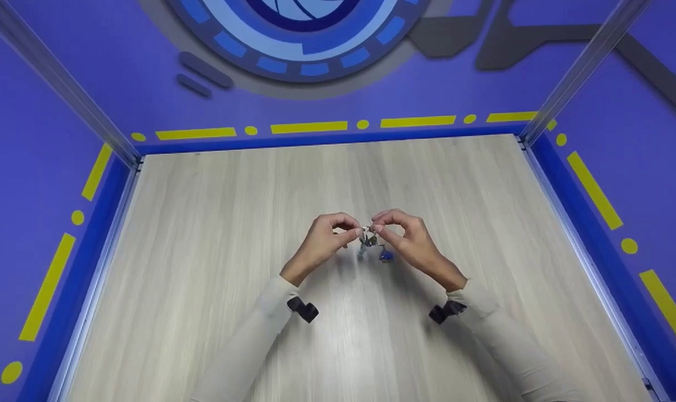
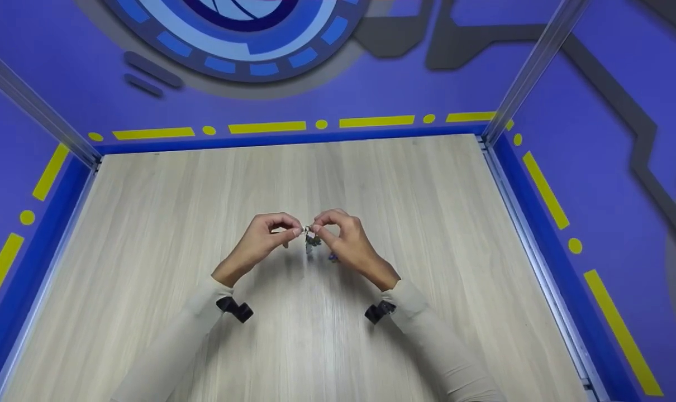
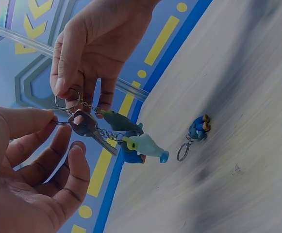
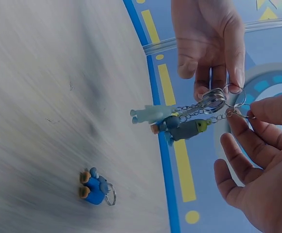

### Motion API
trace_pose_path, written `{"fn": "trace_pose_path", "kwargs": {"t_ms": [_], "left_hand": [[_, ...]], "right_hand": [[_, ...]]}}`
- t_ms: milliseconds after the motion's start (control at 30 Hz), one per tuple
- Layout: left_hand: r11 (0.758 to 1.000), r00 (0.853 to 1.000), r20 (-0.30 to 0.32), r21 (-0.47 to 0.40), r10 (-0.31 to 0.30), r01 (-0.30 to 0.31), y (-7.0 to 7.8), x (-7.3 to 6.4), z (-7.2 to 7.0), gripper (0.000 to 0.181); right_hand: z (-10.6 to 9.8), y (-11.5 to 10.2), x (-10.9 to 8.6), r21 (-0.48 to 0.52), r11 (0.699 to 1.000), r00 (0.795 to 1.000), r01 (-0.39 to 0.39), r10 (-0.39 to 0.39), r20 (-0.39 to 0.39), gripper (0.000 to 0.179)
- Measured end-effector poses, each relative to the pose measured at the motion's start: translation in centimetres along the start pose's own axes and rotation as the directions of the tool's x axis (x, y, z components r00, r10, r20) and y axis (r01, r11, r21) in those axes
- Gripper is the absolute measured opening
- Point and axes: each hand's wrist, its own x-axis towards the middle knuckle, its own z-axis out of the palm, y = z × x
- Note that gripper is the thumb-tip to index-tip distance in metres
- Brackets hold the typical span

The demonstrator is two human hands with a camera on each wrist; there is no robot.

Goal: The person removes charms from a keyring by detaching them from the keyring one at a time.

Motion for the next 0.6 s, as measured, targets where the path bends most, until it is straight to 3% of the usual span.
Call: {"fn": "trace_pose_path", "kwargs": {"t_ms": [167, 400, 600], "left_hand": [[0.998, 1.0, 0.004, 0.054, -0.018, 0.017, 0.4, 0.1, -0.1, 0.006], [0.987, 0.999, 0.008, 0.156, -0.031, 0.029, 0.9, 0.4, 0.0, 0.006], [0.977, 1.0, 0.021, 0.212, -0.021, 0.017, 1.0, 0.5, 0.0, 0.007]], "right_hand": [[0.2, -0.1, 0.0, -0.04, 0.999, 1.0, 0.016, -0.017, -0.004, 0.005], [0.4, -0.1, 0.2, -0.112, 0.988, 0.994, 0.105, -0.104, 0.016, 0.007], [0.3, 0.0, 0.1, -0.133, 0.985, 0.994, 0.112, -0.109, 0.026, 0.004]]}}
